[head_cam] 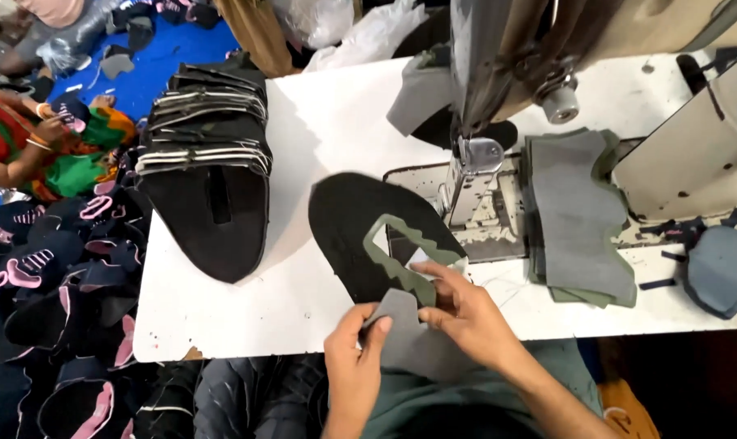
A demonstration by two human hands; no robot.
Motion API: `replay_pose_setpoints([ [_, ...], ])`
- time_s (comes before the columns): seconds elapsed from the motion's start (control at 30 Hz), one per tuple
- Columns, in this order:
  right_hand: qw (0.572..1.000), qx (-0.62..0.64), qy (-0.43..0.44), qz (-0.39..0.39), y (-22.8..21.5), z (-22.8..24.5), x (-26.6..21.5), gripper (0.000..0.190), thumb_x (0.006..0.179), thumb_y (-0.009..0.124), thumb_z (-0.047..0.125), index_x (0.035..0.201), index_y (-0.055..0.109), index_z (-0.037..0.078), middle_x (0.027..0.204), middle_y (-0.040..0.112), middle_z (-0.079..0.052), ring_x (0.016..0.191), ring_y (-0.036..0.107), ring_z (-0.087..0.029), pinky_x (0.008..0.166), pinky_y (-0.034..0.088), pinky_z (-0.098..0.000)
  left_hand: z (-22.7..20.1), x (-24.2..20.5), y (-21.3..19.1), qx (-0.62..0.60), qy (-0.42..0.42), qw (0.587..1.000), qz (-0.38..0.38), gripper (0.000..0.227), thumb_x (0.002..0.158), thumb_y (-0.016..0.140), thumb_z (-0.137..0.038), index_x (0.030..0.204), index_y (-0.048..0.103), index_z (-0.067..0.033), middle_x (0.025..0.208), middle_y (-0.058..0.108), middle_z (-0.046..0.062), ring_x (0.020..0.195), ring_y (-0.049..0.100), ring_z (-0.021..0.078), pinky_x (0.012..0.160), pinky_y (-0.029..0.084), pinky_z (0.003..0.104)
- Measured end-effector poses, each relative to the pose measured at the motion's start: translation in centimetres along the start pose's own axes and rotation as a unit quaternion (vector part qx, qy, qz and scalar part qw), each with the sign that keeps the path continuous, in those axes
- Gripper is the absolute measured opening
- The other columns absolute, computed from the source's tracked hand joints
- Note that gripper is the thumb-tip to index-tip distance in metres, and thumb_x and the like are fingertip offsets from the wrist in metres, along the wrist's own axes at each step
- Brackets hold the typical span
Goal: The person stitches and assembles various shoe components using an industrial sewing machine.
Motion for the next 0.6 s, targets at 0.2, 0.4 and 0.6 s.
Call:
replay_pose_setpoints([
  [0.2, 0.995, 0.089, 0.024, 0.032, 0.0, -3.3, 0.3, 0.047, 0.090, 0.065, -0.008, 0.135, 0.060, 0.003, 0.091, 0.073, -0.003, 0.078, 0.062, -0.007, 0.068, 0.050, -0.0242, -2.3, 0.9, 0.4, 0.127, 0.040, 0.991, 0.026, 0.019, 0.081, 0.079, -0.007, 0.100, 0.076, -0.0064, 0.078, 0.068, 0.011, 0.066, 0.065, 0.0263, 0.061, 0.051, 0.033],
  [0.4, 0.993, 0.104, 0.037, 0.036, 0.3, -3.0, 0.0, 0.053, 0.088, 0.061, -0.009, 0.139, 0.058, 0.004, 0.101, 0.075, -0.004, 0.079, 0.060, -0.007, 0.068, 0.048, -0.0239, -2.9, 1.1, 1.0, 0.108, 0.057, 0.992, -0.008, 0.029, 0.079, 0.080, -0.005, 0.107, 0.072, -0.0077, 0.092, 0.070, 0.009, 0.080, 0.072, 0.0236, 0.067, 0.057, 0.033],
  [0.6, 0.991, 0.129, -0.013, 0.020, 0.6, -3.0, 0.0, 0.051, 0.088, 0.063, -0.002, 0.139, 0.061, 0.000, 0.108, 0.074, -0.003, 0.092, 0.063, -0.006, 0.081, 0.050, -0.0219, -2.9, 1.2, 1.0, 0.120, 0.072, 0.990, -0.003, 0.028, 0.081, 0.081, -0.006, 0.107, 0.072, -0.0089, 0.091, 0.069, 0.009, 0.079, 0.073, 0.0221, 0.067, 0.056, 0.034],
])
Point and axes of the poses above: each hand's wrist, its own x-axis towards the middle knuckle, its own y-axis out of the palm, z = x × y, the point moved 5 cm from there along x, towards the middle knuckle
